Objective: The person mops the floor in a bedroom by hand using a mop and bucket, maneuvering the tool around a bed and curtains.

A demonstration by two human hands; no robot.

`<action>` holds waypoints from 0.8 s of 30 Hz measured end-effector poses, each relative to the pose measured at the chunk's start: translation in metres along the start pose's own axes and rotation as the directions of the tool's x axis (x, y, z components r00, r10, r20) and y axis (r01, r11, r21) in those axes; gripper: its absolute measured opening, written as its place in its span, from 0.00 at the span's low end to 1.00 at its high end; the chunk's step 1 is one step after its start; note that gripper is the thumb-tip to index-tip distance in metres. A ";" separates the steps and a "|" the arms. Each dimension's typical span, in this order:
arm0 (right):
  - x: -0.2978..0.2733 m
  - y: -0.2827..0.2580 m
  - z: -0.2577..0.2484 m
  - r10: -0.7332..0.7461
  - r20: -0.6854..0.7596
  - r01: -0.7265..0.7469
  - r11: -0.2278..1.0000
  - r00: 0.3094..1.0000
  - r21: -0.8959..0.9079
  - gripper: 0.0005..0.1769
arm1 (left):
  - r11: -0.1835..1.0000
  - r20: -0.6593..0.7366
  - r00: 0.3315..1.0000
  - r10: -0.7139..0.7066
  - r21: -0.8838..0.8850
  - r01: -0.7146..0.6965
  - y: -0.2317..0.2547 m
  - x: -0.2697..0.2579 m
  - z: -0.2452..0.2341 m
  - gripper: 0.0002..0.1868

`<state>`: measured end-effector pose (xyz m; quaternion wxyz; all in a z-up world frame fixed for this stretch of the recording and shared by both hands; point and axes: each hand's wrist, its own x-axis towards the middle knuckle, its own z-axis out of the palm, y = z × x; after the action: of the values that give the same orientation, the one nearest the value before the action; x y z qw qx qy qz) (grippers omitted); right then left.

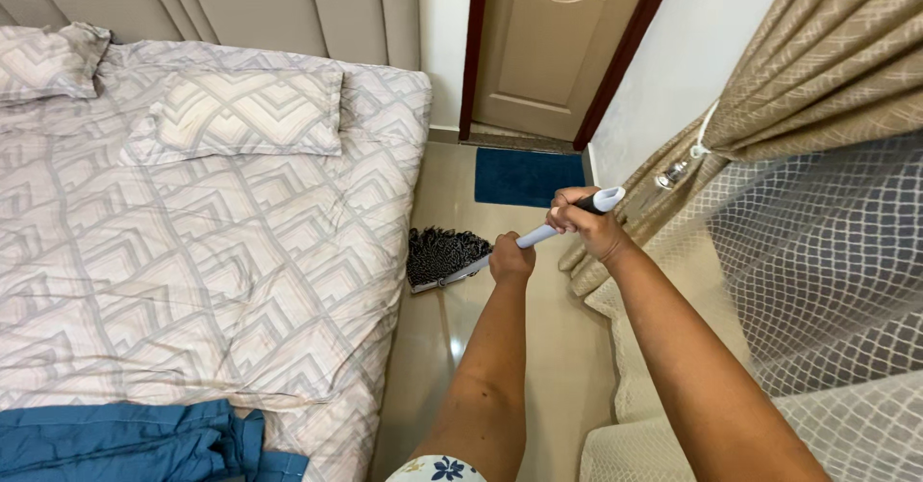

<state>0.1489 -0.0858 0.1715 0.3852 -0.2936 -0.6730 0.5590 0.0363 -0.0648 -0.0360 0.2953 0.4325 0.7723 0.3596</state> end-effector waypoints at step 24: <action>-0.173 -0.052 -0.136 0.112 -0.090 -0.136 0.933 0.990 -0.333 0.16 | 0.924 0.089 0.969 0.230 -0.334 -0.188 0.062 -0.135 0.267 0.15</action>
<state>0.3574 -0.1680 0.1997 0.3160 -0.4166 -0.7254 0.4477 0.3298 -0.0807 -0.1176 0.3702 0.4803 0.6321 0.4824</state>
